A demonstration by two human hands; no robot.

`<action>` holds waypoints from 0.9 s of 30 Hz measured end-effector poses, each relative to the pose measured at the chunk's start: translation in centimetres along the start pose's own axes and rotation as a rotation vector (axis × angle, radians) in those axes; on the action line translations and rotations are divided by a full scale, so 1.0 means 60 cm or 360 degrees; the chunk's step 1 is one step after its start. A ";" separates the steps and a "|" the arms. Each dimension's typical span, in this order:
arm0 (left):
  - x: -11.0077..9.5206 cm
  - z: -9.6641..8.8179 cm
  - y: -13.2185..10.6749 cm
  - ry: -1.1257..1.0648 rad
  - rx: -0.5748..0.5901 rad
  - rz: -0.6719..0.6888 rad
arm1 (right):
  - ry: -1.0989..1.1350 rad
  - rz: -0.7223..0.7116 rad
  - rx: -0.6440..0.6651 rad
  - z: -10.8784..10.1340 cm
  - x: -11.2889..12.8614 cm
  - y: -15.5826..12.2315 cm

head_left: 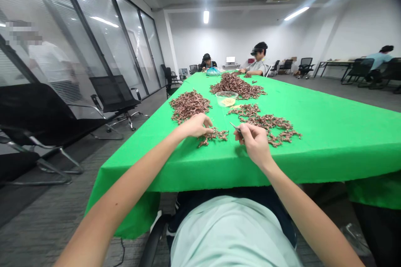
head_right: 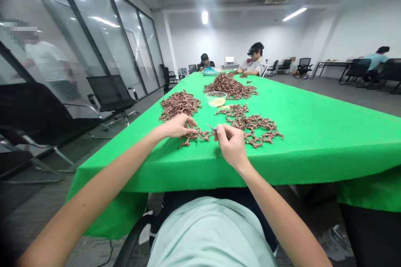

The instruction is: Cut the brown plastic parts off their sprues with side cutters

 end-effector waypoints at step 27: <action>-0.069 -0.011 -0.077 -0.1106 -0.0589 -0.0065 | -0.0039 -0.0017 0.0025 -0.001 -0.003 0.000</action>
Point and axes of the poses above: each hand's wrist, its own y-axis towards the middle knuckle, its own z-axis out of the palm, x = y × z, the point moved 3 cm from there along y, towards the middle knuckle, and after that the axes turned 12 degrees about y, right-handed, at the moved point
